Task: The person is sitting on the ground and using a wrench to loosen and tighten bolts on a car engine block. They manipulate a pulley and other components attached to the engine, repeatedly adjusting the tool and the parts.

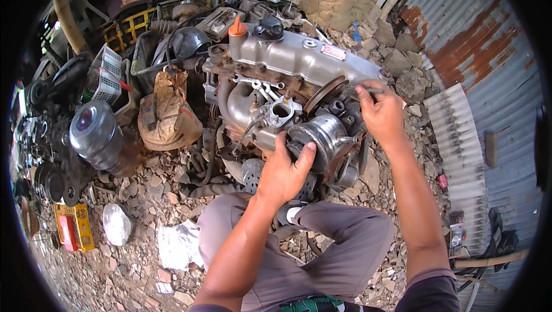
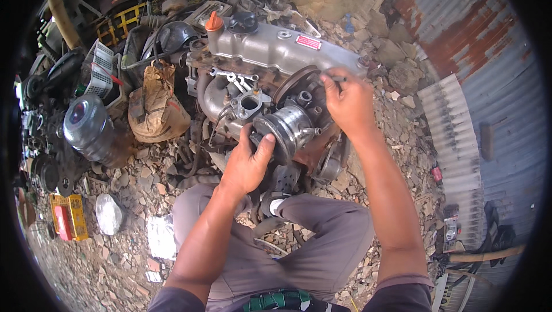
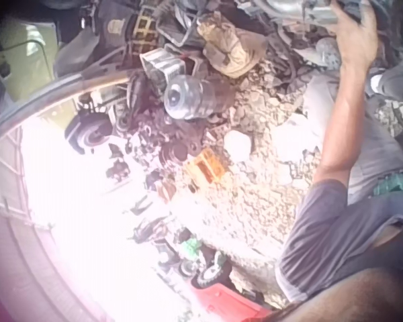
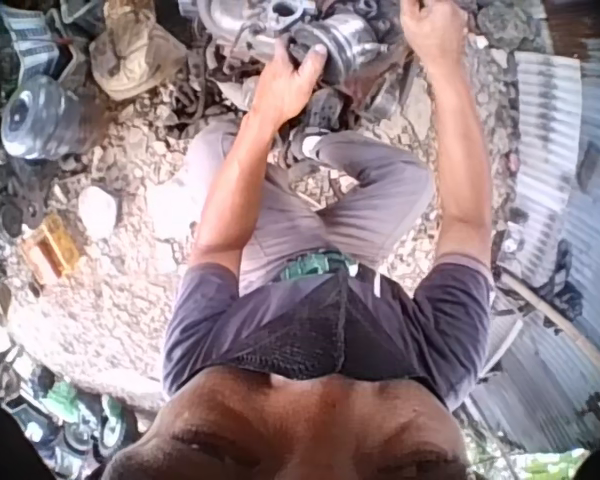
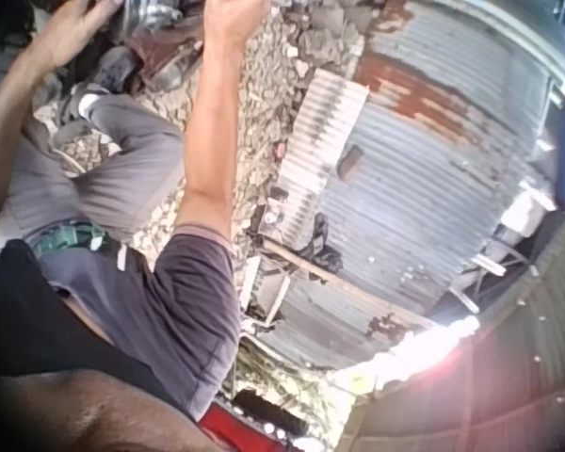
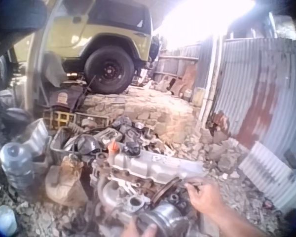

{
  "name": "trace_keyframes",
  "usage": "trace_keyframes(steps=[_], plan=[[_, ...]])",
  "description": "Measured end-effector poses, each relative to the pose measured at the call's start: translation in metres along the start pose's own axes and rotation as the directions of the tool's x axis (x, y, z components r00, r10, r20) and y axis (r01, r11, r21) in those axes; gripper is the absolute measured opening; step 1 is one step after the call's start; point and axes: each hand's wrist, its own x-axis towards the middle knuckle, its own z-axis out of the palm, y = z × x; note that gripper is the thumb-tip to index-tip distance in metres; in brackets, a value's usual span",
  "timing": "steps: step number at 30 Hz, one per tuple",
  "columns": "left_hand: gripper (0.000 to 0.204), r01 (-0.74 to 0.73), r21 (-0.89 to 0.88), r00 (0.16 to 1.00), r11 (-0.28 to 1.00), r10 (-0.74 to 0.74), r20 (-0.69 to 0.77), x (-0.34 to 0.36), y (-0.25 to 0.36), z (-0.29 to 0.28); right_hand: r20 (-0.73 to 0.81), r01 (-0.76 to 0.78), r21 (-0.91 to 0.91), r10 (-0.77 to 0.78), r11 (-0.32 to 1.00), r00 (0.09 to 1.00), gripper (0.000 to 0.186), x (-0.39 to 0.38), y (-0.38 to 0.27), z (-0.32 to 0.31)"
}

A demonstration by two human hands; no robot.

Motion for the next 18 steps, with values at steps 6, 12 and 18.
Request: trace_keyframes(steps=[6,12,18], plan=[[0.100,0.001,0.006,1.000,1.000,0.000,-0.013,-0.001,0.000,-0.001,0.007,0.052,-0.075,-0.051,0.996,0.999,0.020,0.003,-0.019,-0.006],[0.105,0.027,-0.013,0.999,1.000,-0.027,0.042,-0.003,0.009,-0.003,-0.031,-0.128,0.000,0.128,0.992,0.991,0.019,0.005,0.007,-0.008],[0.104,0.040,-0.019,0.998,0.999,-0.039,0.047,-0.003,0.009,-0.009,-0.068,-0.018,0.103,0.025,0.995,0.997,0.024,0.042,-0.053,-0.020]])
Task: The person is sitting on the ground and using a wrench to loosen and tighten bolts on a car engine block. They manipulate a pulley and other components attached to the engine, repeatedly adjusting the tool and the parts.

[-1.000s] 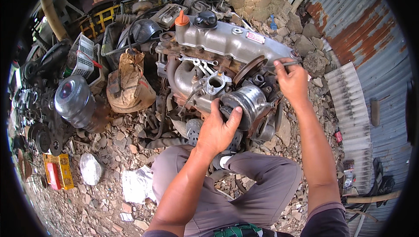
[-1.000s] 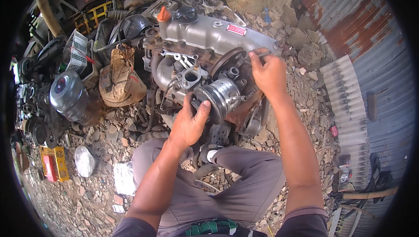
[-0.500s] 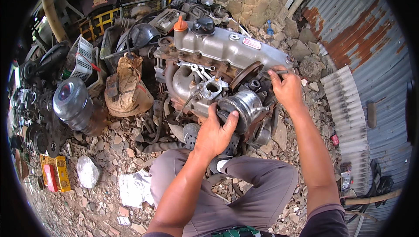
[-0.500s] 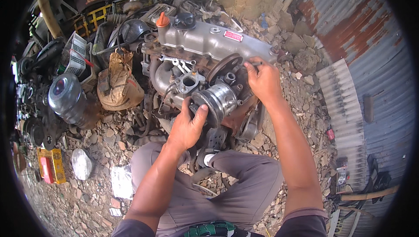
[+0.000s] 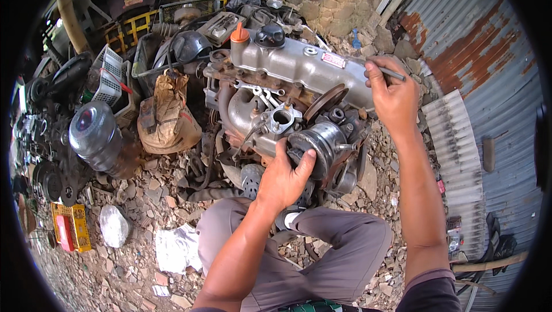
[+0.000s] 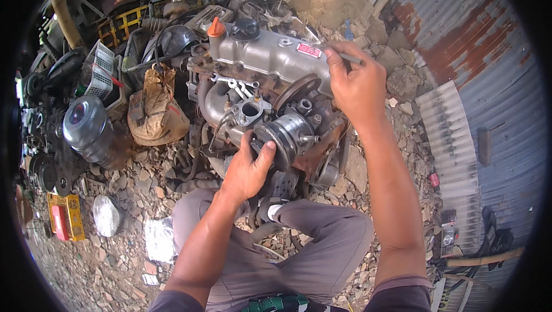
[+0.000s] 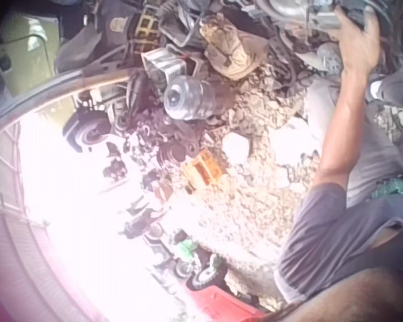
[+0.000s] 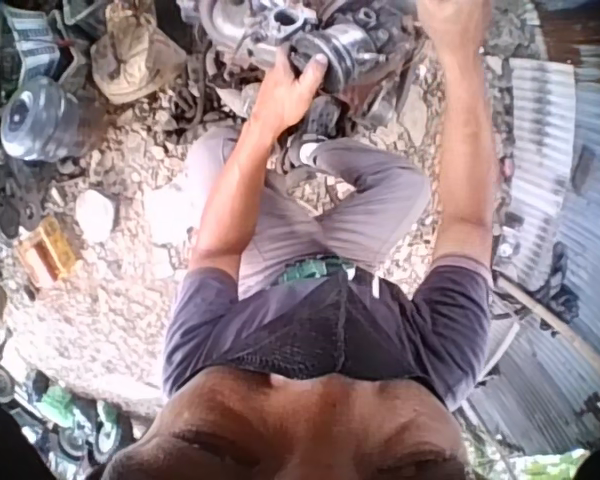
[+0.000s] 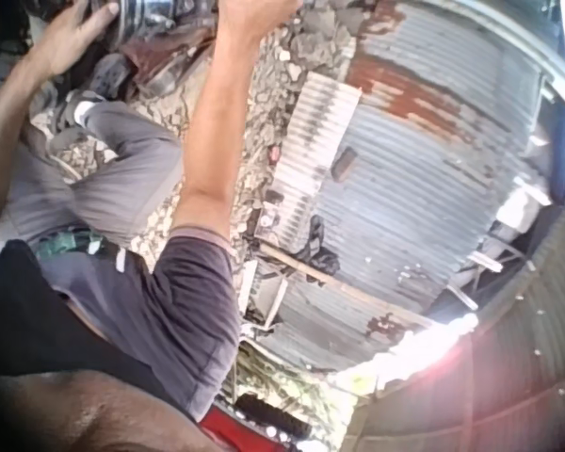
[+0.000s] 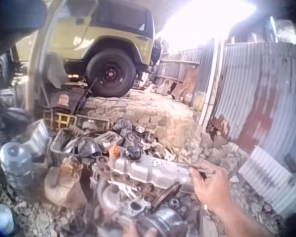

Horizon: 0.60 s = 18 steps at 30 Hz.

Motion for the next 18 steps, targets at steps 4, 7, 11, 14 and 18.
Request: trace_keyframes(steps=[4,7,11,14,18], plan=[[0.100,-0.028,0.011,0.999,1.000,0.028,-0.033,0.002,-0.003,0.003,0.130,-0.139,0.148,0.120,0.979,0.984,0.027,-0.019,0.003,0.004],[0.099,-0.059,0.031,0.997,0.998,0.060,-0.043,0.002,-0.008,0.007,0.146,-0.194,0.022,0.189,0.981,0.971,0.025,-0.009,0.028,0.000],[0.101,-0.025,0.039,1.000,0.999,0.025,-0.009,0.002,-0.005,0.003,0.051,-0.280,0.045,0.277,0.959,0.959,0.026,0.010,0.026,-0.024],[0.103,-0.007,0.017,1.000,1.000,0.007,0.000,0.000,-0.002,-0.002,0.209,-0.293,0.153,0.259,0.944,0.943,0.025,0.005,0.002,-0.015],[0.107,0.002,-0.012,1.000,1.000,-0.001,0.030,0.000,0.001,0.000,0.055,-0.280,-0.001,0.280,0.960,0.959,0.024,-0.001,0.032,-0.019]])
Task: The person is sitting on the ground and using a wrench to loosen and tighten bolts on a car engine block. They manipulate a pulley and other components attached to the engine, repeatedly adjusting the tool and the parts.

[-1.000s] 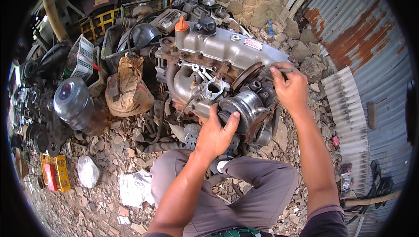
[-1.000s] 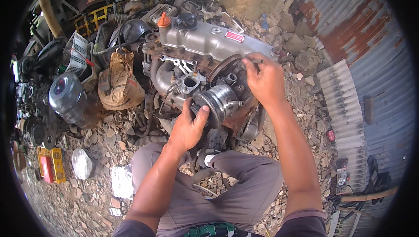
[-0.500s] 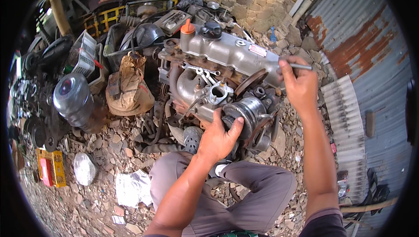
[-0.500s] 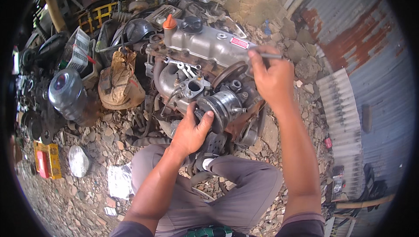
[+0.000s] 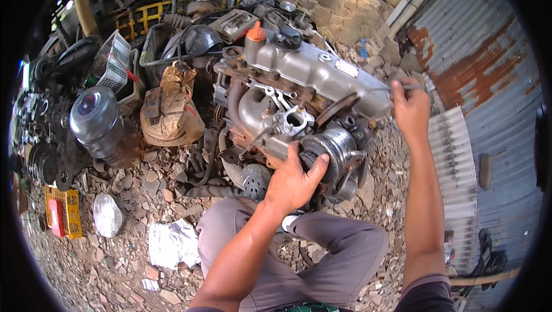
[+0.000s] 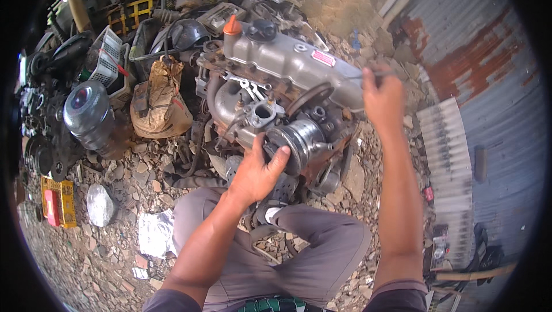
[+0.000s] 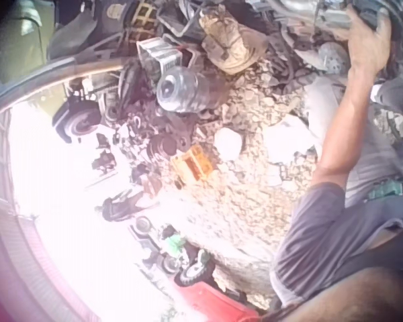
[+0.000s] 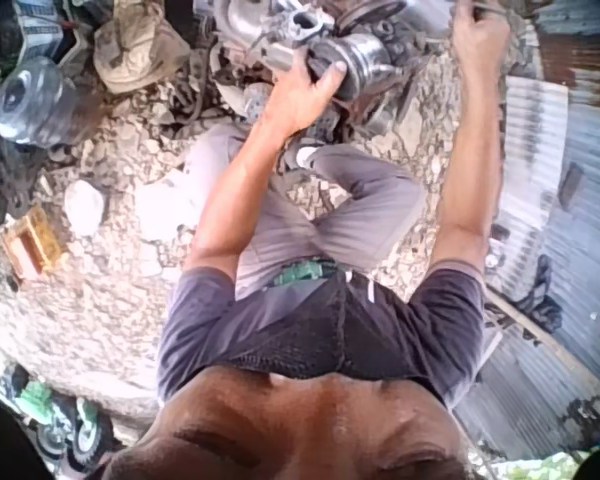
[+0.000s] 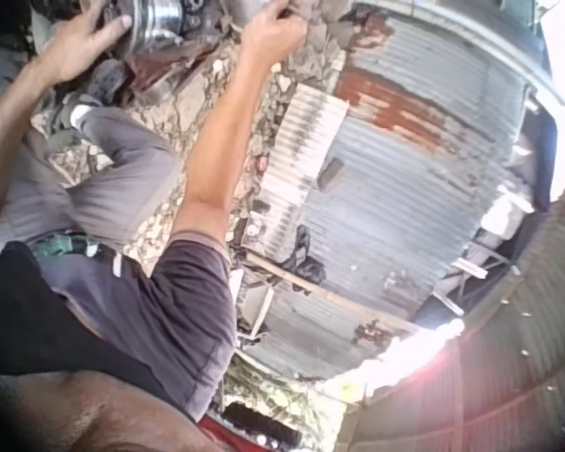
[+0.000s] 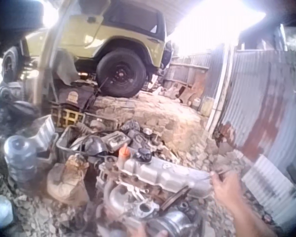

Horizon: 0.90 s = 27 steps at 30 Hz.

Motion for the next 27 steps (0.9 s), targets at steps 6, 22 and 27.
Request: trace_keyframes(steps=[6,22,27], plan=[[0.112,0.208,-0.498,0.969,0.842,-0.108,0.222,0.009,-0.007,0.005,0.076,0.084,0.112,-0.092,0.990,0.993,0.024,-0.025,0.017,0.006],[0.113,-0.204,-0.325,0.977,0.923,0.212,-0.012,-0.014,-0.031,0.045,-0.038,-0.360,0.496,0.434,0.790,0.900,0.056,-0.103,0.060,0.028],[0.107,-0.398,-0.063,0.916,0.915,0.400,0.031,-0.021,-0.033,0.054,-0.086,-0.321,0.692,0.515,0.647,0.853,0.047,-0.120,0.105,0.024]])
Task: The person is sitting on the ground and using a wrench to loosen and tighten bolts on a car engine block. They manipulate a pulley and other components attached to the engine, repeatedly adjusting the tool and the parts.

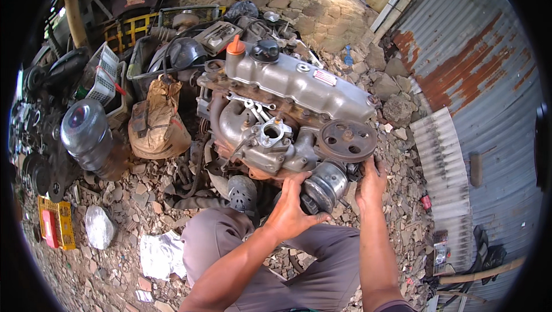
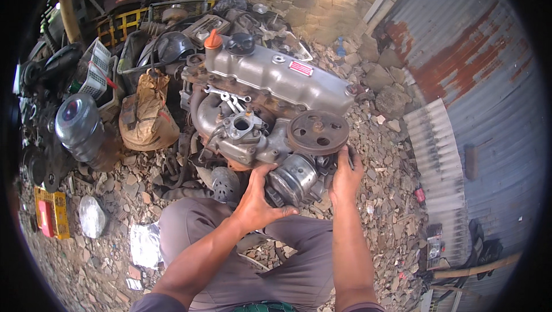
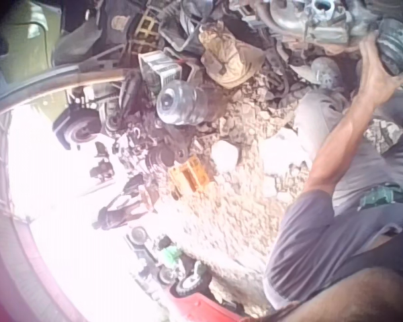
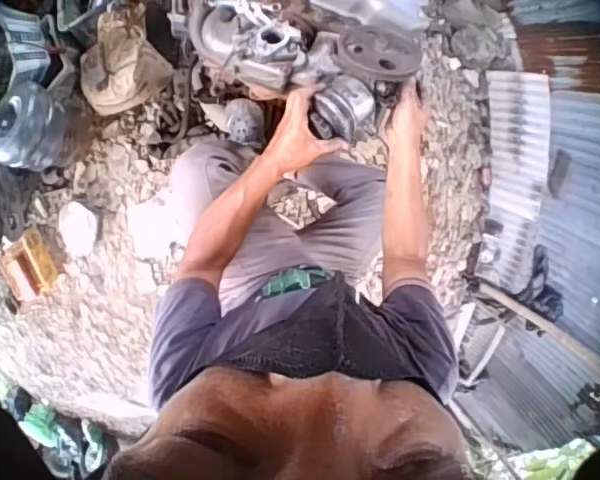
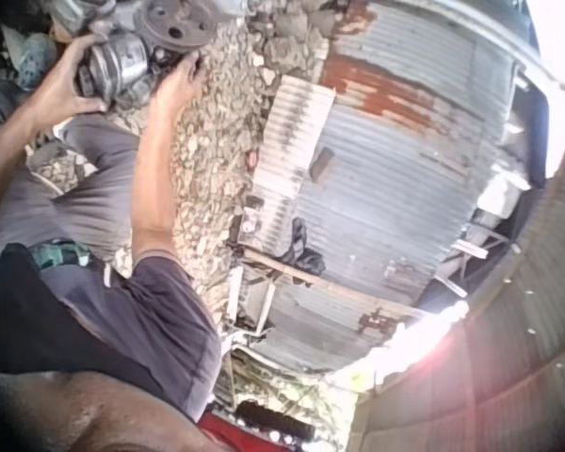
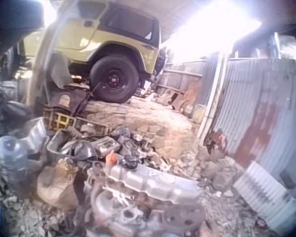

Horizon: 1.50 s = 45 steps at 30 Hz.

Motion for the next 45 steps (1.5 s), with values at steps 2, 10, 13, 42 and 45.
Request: trace_keyframes(steps=[2,10,13,42,45], plan=[[0.108,-0.088,0.054,0.996,0.995,0.087,0.019,0.001,-0.005,0.001,-0.016,-0.031,0.075,0.032,0.997,0.999,0.040,-0.006,0.001,0.000],[0.111,-0.323,0.181,0.946,0.929,0.322,0.035,0.002,-0.009,-0.001,-0.167,-0.115,0.146,0.139,0.983,0.976,0.027,-0.016,-0.006,0.010],[0.111,-0.363,0.189,0.931,0.912,0.362,0.043,0.005,-0.009,-0.009,-0.103,-0.101,0.161,0.118,0.982,0.988,0.028,-0.015,-0.005,0.010],[0.093,-0.326,0.379,0.945,0.866,0.312,0.099,0.008,-0.002,-0.021,0.116,-0.051,-0.229,0.079,0.972,0.990,0.033,-0.004,0.004,0.006],[0.094,-0.324,0.393,0.946,0.860,0.307,0.107,0.012,0.005,-0.023,0.114,-0.100,-0.213,0.126,0.972,0.985,0.035,-0.003,0.003,0.004]])
